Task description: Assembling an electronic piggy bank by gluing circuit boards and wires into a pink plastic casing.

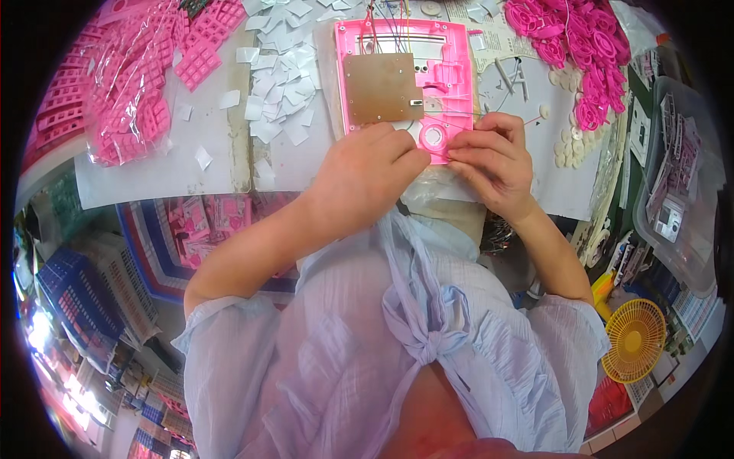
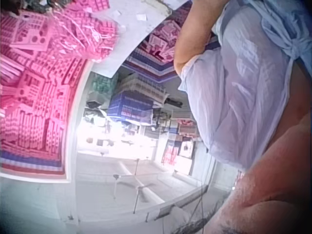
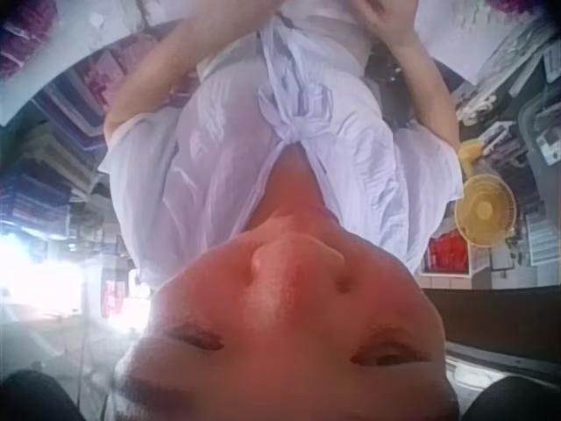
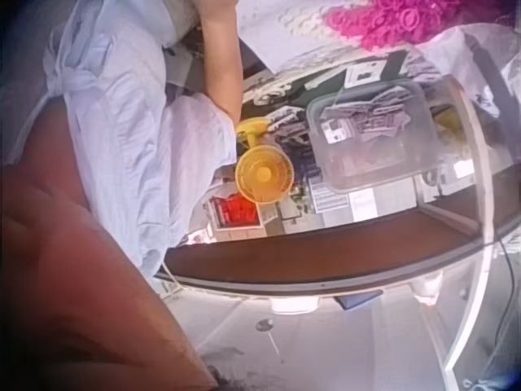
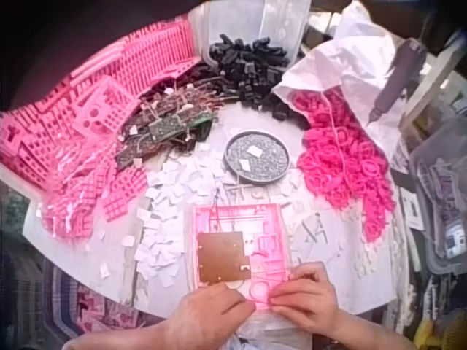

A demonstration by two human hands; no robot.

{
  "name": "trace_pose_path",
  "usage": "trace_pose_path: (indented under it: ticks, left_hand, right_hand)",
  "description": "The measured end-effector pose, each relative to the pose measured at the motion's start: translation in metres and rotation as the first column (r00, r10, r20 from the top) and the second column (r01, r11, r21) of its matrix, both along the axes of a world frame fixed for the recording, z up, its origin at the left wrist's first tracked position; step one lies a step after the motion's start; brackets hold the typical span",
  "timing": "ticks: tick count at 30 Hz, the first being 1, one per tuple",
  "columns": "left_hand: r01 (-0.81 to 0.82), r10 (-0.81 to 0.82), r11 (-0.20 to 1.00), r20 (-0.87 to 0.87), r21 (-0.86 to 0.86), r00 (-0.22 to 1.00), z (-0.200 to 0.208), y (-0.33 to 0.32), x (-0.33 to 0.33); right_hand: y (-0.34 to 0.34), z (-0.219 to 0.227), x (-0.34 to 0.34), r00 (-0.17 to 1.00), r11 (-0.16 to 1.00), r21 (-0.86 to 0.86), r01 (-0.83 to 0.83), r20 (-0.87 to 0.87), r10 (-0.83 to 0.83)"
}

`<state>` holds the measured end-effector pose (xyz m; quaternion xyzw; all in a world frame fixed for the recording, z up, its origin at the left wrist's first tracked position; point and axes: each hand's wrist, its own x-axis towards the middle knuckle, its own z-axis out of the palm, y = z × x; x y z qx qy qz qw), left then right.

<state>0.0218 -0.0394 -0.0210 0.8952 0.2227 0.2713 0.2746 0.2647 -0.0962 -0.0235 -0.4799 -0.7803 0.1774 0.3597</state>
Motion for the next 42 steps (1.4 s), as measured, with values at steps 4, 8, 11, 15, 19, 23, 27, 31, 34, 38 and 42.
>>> trace_pose_path:
  ticks: [4,8,11,15,19,23,27,31,34,38,42]
  left_hand:
    - [0.046,-0.039,0.995,-0.084,0.089,0.996,0.006,-0.001,0.000]
    - [0.143,-0.099,0.968,-0.209,0.206,0.973,0.006,0.002,0.004]
    - [0.187,-0.125,0.963,-0.294,0.195,0.948,0.009,0.002,0.005]
    - [0.230,-0.157,0.957,-0.351,0.177,0.923,0.016,0.005,0.007]
    - [0.209,-0.122,0.954,-0.363,0.213,0.924,0.017,0.000,0.007]
    - [0.193,-0.135,0.972,-0.361,0.131,0.923,0.023,0.000,0.011]
    - [0.189,-0.212,0.971,-0.158,-0.149,0.965,0.029,0.026,-0.001]
    - [-0.420,0.399,0.850,-0.132,-0.318,0.908,0.043,0.095,-0.011]
    - [-0.474,0.463,0.874,-0.113,-0.108,0.879,0.011,0.133,-0.006]
    - [-0.424,0.423,0.884,-0.048,-0.200,0.905,0.002,0.133,0.006]
    - [-0.408,0.406,0.911,0.053,0.053,0.912,-0.003,0.125,0.010]
  right_hand:
    - [-0.010,-0.005,0.002,0.982,0.985,0.164,0.058,0.168,-0.086]
    - [-0.022,0.010,0.000,0.912,0.978,0.200,0.053,0.389,-0.129]
    - [-0.025,0.024,-0.003,0.843,0.986,0.165,0.031,0.525,-0.115]
    - [-0.014,0.041,-0.003,0.824,0.995,0.080,-0.054,0.566,-0.001]
    - [0.036,0.057,-0.003,0.954,0.998,-0.054,-0.029,0.296,0.044]
    - [0.110,0.057,-0.039,0.935,0.952,-0.197,0.233,0.316,-0.163]
    - [0.139,0.034,-0.055,0.898,0.964,-0.145,0.224,0.415,-0.146]
    - [0.128,0.032,-0.061,0.923,0.921,-0.220,0.321,0.290,-0.253]
    - [0.116,0.029,-0.061,0.948,0.904,-0.299,0.304,-0.004,-0.320]
    - [0.108,0.020,-0.057,0.992,0.993,-0.025,0.116,0.054,-0.114]
    - [0.113,0.034,-0.042,0.940,0.966,-0.046,-0.254,0.222,0.258]
